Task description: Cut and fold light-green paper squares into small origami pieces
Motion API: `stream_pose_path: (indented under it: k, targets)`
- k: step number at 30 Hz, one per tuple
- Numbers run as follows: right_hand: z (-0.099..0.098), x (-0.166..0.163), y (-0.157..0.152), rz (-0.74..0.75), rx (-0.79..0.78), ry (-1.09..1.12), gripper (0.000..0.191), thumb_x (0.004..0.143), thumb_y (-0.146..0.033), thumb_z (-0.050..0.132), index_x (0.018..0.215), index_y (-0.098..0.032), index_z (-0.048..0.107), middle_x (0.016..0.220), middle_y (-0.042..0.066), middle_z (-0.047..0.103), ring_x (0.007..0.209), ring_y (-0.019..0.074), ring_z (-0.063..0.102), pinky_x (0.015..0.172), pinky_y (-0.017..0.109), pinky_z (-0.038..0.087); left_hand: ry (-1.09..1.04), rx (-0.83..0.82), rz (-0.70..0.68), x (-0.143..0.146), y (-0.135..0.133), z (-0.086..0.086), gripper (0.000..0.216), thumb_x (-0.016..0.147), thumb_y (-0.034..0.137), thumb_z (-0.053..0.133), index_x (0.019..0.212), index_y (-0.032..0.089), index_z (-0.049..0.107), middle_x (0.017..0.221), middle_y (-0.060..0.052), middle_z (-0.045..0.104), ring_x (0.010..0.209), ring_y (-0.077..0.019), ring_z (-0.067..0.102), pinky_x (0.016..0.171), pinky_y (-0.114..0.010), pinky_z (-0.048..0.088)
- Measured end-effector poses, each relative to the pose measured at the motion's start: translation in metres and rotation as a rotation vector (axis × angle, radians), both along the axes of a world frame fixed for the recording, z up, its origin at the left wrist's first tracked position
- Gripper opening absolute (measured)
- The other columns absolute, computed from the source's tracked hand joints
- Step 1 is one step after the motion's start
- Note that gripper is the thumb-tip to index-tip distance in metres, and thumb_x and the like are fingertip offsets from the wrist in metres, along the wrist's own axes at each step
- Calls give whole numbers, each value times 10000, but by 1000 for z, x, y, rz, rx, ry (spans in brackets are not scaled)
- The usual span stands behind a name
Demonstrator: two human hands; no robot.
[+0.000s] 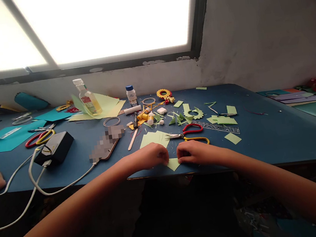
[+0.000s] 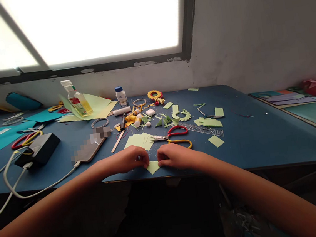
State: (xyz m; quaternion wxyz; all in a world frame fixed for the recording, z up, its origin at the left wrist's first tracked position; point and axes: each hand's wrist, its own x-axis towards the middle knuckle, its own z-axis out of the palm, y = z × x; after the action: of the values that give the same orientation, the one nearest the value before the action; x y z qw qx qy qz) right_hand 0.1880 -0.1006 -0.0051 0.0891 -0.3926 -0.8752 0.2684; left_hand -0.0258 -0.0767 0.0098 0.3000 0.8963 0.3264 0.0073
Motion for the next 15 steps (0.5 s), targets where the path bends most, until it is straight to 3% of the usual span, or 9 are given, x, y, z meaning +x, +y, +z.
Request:
stream_pose_path:
  k: [4,10,15]
  targets:
    - [2,-4,-1,-79,-32,-47,110,800,-228,613,896,-177,633,866,39,653,771,180,581,635,256,409,113,68,75,6,3,4,185,688,196,676,872,179,683,825,-30,677,750,-173,594,625,-234,409]
    - [21,-12,5,-77,-162,-171,118,772,-243,617,867,-179,645,789,19,657,644,140,566,530,221,369,224,-148,89,14,20,8,230,615,253,713,830,177,693,730,5,648,633,-134,560,531,-201,389]
    - [27,-14,8,-73,-196,-196,98,743,-259,630,806,-186,644,741,10,649,598,129,547,494,215,352,219,-201,99,13,21,7,243,628,268,697,847,163,680,720,5,636,628,-128,550,508,-191,374]
